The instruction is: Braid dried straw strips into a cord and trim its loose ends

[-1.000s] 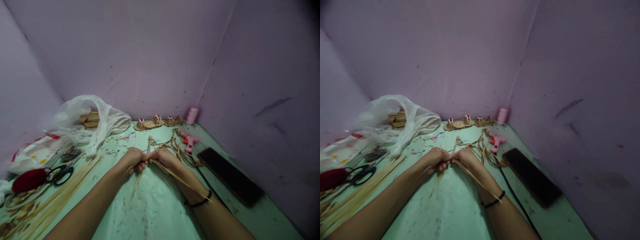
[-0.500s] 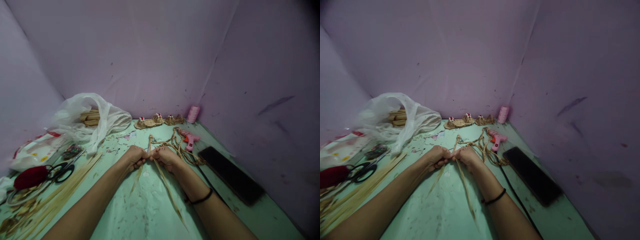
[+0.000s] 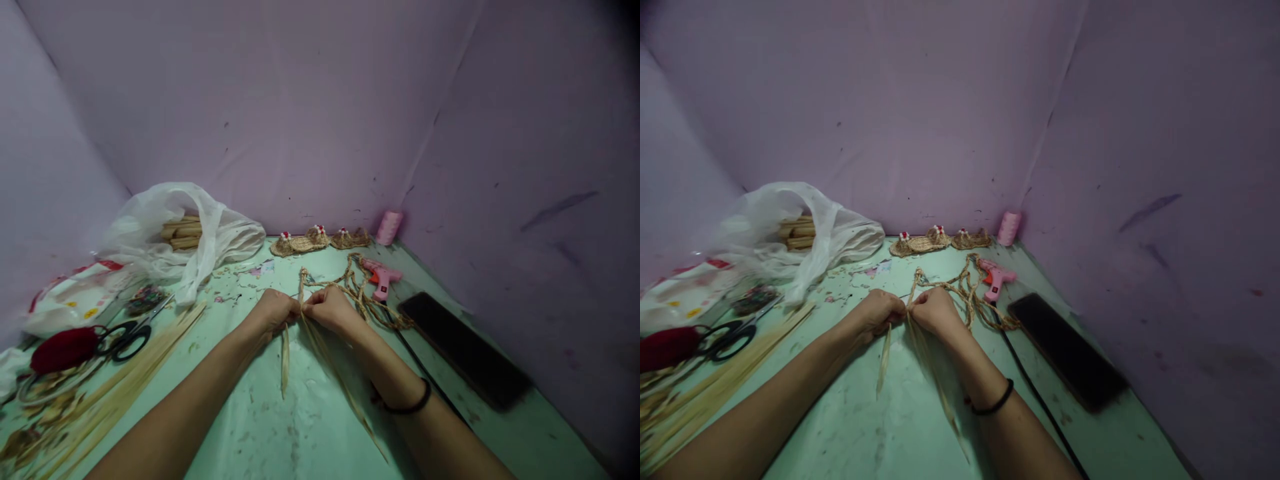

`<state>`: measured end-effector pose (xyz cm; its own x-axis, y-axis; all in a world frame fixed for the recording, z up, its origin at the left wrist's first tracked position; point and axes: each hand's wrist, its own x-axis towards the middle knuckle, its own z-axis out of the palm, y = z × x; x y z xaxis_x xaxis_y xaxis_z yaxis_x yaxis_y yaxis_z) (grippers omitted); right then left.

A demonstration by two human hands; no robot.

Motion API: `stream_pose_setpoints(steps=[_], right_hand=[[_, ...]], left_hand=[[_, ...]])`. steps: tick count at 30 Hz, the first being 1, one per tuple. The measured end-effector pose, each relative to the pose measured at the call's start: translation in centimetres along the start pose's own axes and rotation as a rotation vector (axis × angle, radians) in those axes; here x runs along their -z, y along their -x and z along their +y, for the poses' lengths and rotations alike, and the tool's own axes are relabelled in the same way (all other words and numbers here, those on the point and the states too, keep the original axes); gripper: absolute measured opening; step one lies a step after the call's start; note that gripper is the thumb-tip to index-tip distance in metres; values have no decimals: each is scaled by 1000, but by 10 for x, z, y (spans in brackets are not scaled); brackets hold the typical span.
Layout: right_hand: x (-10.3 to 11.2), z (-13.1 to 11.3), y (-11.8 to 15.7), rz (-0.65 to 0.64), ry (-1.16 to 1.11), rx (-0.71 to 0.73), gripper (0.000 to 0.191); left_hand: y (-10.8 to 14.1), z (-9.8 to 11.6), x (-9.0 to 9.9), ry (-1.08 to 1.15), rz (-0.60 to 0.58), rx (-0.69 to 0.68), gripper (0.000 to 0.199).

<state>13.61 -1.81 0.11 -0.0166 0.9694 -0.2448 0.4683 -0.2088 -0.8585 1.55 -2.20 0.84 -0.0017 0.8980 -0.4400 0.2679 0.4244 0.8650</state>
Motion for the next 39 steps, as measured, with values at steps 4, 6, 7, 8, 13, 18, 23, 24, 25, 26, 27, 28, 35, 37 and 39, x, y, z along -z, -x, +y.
stream_pose_setpoints(steps=[4,6,7,8,13,18,23,24,25,26,27,28,35,37,39], right_hand=[[7,-6,3,41,258,3,11],[8,-9,7,15,303,10,10],[7,-11,10,9,321,25,10],[5,-13,13,15,352,56,10],[-14,-25,34,125,587,246,12],[-18,-34,46,89,702,290,19],[13,-32,33,100,421,183,13],[17,-30,28,121,264,120,13],[20,-27,23,91,50,23,12],[20,-25,19,6,-163,-82,10],[18,-23,17,-48,-247,-128,10],[14,-21,15,-115,-319,-163,11],[-9,-15,14,-225,-394,-188,19],[-9,-11,11,-197,-359,-175,23],[-8,-6,7,-170,-326,-162,23]], left_hand=[[4,2,-4,24,43,-19,15],[4,3,-6,44,48,-14,16],[3,2,-6,57,45,-7,16],[2,2,-5,71,38,4,16],[0,-1,2,148,-28,41,18],[1,-2,10,221,-91,-45,19],[-4,-4,14,244,-187,-46,13],[-5,-5,14,242,-204,-42,12],[-5,-5,15,238,-217,-37,11],[-6,-5,15,232,-226,-32,10],[-6,-6,16,224,-231,-29,9],[-6,-6,16,216,-236,-28,8],[-4,-5,13,138,-227,-39,3],[-3,-5,12,114,-219,-48,3],[-4,-6,13,63,-201,-80,4]])
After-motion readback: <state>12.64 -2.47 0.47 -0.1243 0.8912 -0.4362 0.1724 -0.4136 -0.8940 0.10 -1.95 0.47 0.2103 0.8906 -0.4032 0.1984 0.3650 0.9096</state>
